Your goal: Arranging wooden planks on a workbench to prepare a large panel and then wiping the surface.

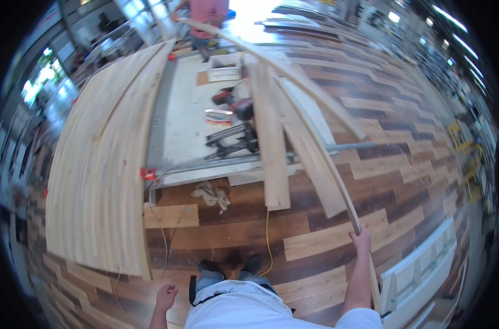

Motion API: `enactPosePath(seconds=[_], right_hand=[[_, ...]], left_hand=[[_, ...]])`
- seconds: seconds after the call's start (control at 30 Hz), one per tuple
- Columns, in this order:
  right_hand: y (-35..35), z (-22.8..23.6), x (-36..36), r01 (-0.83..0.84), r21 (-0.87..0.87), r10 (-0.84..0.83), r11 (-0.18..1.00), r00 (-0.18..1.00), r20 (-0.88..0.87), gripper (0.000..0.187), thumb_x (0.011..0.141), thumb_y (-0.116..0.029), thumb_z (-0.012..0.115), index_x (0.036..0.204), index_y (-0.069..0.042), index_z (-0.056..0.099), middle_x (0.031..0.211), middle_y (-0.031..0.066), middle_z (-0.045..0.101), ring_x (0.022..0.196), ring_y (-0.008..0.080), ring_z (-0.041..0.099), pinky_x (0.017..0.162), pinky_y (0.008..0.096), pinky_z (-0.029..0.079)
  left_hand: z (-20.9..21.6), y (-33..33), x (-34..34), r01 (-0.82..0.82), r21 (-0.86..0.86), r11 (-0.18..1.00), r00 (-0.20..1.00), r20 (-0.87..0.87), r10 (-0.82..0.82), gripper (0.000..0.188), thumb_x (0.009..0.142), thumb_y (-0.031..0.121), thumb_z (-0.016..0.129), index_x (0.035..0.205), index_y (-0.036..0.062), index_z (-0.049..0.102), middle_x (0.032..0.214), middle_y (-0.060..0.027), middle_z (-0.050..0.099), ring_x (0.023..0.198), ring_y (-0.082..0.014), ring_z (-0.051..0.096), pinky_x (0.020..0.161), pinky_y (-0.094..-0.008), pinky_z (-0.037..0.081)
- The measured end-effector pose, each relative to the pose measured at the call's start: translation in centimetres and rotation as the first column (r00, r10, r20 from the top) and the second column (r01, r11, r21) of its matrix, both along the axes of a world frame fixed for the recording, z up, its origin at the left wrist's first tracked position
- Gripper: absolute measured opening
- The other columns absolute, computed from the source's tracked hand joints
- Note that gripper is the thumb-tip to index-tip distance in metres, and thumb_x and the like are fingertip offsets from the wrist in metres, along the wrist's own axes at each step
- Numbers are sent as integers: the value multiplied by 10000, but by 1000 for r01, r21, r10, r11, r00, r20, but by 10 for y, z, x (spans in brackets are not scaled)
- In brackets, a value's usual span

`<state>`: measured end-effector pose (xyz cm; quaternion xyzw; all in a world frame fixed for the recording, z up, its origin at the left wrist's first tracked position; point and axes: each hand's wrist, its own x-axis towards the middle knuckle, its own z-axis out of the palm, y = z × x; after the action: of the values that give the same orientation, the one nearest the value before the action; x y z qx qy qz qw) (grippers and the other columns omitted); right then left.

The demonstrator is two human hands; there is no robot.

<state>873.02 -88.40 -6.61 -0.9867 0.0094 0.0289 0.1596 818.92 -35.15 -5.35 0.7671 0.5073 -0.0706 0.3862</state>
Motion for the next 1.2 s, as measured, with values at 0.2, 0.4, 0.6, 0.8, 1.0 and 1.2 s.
enactPosePath(seconds=[0.2,0.4,0.6,0.8,1.0,1.2], right_hand=[[-27,-10,11,33,265,-16,964,998,-65,389,621,-229,759,913,-16,616,768,146,630,756,335,601,705,393,479],[3,3,7,154,50,-158,987,983,93,508,578,-122,816,1011,-60,559,1041,145,593,981,331,560,830,416,447],[-17,-12,20,169,19,-170,985,974,148,526,594,-135,817,1056,-74,573,1024,145,591,963,339,560,821,423,444],[-15,-3,62,26,60,-34,998,989,143,495,653,-121,758,1095,-9,567,1010,162,625,940,329,592,812,386,456],[4,-11,59,2,77,-15,997,986,165,517,703,-155,734,1154,12,544,1113,198,575,1052,339,542,886,382,438],[41,5,-16,39,346,-197,938,879,435,345,846,-218,595,1084,31,569,1036,196,562,994,327,532,866,408,427]], left_hand=[[-23,-21,-67,-283,-158,946,959,-74,274,302,806,204,647,1035,9,622,873,-103,654,762,-176,633,675,-300,508],[-22,-51,-100,-546,-285,788,836,-118,536,265,831,179,626,1038,15,608,832,-55,623,681,-131,578,600,-267,480],[-12,-52,-93,-503,-248,828,863,-97,496,250,850,185,603,1035,16,613,835,-59,634,685,-130,578,622,-263,475],[-9,-36,-84,-374,-165,913,927,-47,372,284,835,207,620,1040,10,624,876,-88,657,754,-156,616,691,-283,495],[-6,-38,-83,-357,-113,927,934,-50,354,302,828,211,628,1063,20,626,959,-123,666,860,-199,637,772,-304,502],[-22,-64,-133,-447,-135,884,895,-78,440,264,842,183,623,1051,22,628,891,-81,656,779,-158,621,676,-284,507]])
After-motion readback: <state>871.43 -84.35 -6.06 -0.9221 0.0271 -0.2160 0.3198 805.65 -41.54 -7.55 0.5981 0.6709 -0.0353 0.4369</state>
